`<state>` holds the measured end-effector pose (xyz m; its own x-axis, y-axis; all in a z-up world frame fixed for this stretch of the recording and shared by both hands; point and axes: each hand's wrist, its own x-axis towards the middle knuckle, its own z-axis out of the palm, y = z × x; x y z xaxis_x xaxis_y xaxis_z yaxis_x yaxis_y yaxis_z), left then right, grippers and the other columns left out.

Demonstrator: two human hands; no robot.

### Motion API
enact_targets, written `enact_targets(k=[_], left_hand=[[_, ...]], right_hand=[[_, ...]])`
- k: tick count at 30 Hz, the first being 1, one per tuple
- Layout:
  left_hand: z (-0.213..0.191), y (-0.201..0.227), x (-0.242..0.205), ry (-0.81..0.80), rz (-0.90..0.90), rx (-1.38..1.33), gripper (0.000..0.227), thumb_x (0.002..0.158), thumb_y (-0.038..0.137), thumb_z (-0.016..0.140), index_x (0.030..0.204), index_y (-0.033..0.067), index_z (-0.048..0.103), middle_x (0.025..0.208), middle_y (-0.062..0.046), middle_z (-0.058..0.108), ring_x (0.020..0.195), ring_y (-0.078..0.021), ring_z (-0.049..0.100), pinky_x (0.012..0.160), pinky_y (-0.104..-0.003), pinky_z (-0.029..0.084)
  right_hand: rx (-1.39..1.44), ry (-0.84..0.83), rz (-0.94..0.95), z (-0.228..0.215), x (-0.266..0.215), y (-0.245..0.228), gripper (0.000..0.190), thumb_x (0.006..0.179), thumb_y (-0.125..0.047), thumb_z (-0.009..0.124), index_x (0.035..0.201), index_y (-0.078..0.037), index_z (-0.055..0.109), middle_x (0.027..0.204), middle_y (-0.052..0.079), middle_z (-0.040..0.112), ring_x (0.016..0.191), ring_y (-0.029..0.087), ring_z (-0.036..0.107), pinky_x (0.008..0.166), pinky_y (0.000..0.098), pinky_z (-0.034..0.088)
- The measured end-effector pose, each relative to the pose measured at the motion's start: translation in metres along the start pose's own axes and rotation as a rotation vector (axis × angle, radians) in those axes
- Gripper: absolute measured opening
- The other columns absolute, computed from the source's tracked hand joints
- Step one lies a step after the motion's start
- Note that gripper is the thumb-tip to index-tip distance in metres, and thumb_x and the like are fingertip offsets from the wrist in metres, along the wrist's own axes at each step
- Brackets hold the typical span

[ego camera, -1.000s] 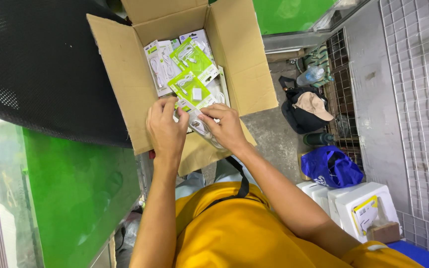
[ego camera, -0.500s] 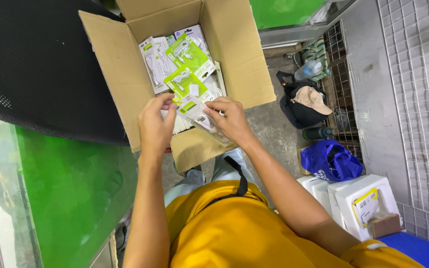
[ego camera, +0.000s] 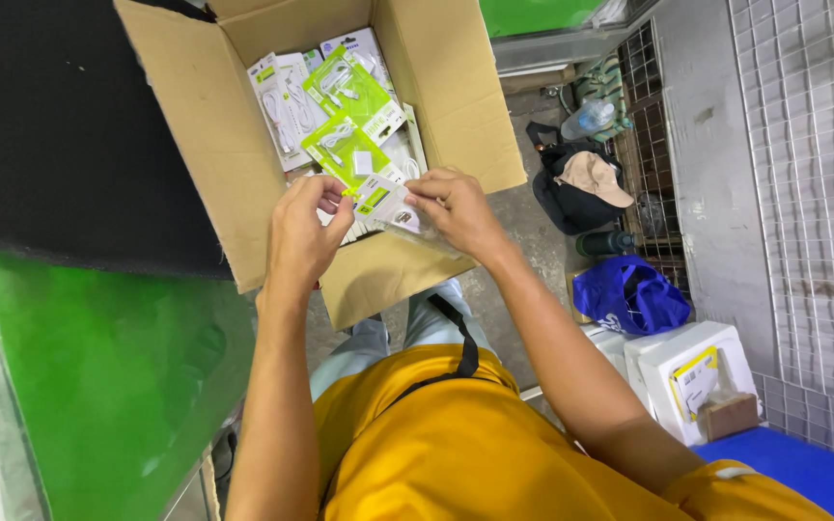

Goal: Sorting and organizing USB cables and chargers inside a cardboard box.

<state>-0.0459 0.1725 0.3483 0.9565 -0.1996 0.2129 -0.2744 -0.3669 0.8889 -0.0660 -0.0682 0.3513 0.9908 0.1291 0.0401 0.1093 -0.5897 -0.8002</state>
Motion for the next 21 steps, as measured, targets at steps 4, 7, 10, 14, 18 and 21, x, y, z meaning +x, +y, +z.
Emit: enact_targets(k=[4,7,10,14,18,21], left_hand=[[0.009,-0.005,0.006,-0.071,0.014,-0.014,0.017,0.088,0.004,0.076,0.103,-0.0019,0.069,0.088,-0.012,0.067,0.077,-0.0213,0.067,0.073,-0.035,0.055],[0.012,-0.005,0.013,-0.101,0.030,0.023,0.020,0.088,0.004,0.076,0.107,0.0004,0.074,0.087,-0.013,0.067,0.078,-0.0250,0.066,0.072,-0.038,0.053],[0.016,-0.006,0.024,-0.184,0.070,0.078,0.023,0.086,0.005,0.076,0.109,0.0025,0.075,0.089,-0.014,0.067,0.082,-0.0303,0.066,0.073,-0.042,0.052],[0.022,-0.008,0.039,-0.194,0.158,0.182,0.020,0.087,0.004,0.074,0.107,0.0045,0.077,0.093,-0.015,0.068,0.088,-0.0336,0.067,0.076,-0.044,0.053],[0.018,-0.012,0.053,-0.178,0.147,0.213,0.017,0.092,0.005,0.074,0.109,0.0038,0.076,0.096,-0.015,0.069,0.086,-0.0334,0.067,0.077,-0.042,0.054],[0.024,-0.013,0.057,-0.096,0.018,0.137,0.020,0.091,0.005,0.076,0.111,0.0006,0.074,0.093,-0.016,0.070,0.083,-0.0301,0.069,0.077,-0.041,0.054]], right_hand=[[-0.078,-0.054,-0.126,-0.017,0.007,0.012,0.018,0.091,-0.009,0.075,0.107,-0.001,0.077,0.094,0.011,0.072,0.092,0.028,0.064,0.083,0.0381,0.050],[-0.104,-0.138,-0.145,-0.031,0.016,0.018,0.019,0.092,-0.010,0.075,0.109,-0.002,0.076,0.092,0.012,0.070,0.091,0.030,0.062,0.084,0.0390,0.049],[-0.076,-0.194,-0.185,-0.047,0.027,0.019,0.020,0.092,-0.008,0.072,0.111,-0.002,0.075,0.096,0.010,0.070,0.093,0.028,0.063,0.084,0.0389,0.050],[-0.232,-0.205,-0.241,-0.060,0.039,0.020,0.018,0.089,-0.006,0.073,0.107,-0.002,0.076,0.095,0.012,0.069,0.093,0.031,0.061,0.085,0.0409,0.049],[-0.285,-0.183,-0.195,-0.070,0.052,0.028,0.017,0.091,-0.008,0.074,0.106,-0.002,0.076,0.091,0.012,0.068,0.090,0.032,0.059,0.084,0.0414,0.048],[-0.293,-0.106,-0.218,-0.075,0.056,0.033,0.015,0.093,-0.008,0.075,0.106,-0.002,0.077,0.090,0.012,0.070,0.088,0.030,0.063,0.082,0.0408,0.050]])
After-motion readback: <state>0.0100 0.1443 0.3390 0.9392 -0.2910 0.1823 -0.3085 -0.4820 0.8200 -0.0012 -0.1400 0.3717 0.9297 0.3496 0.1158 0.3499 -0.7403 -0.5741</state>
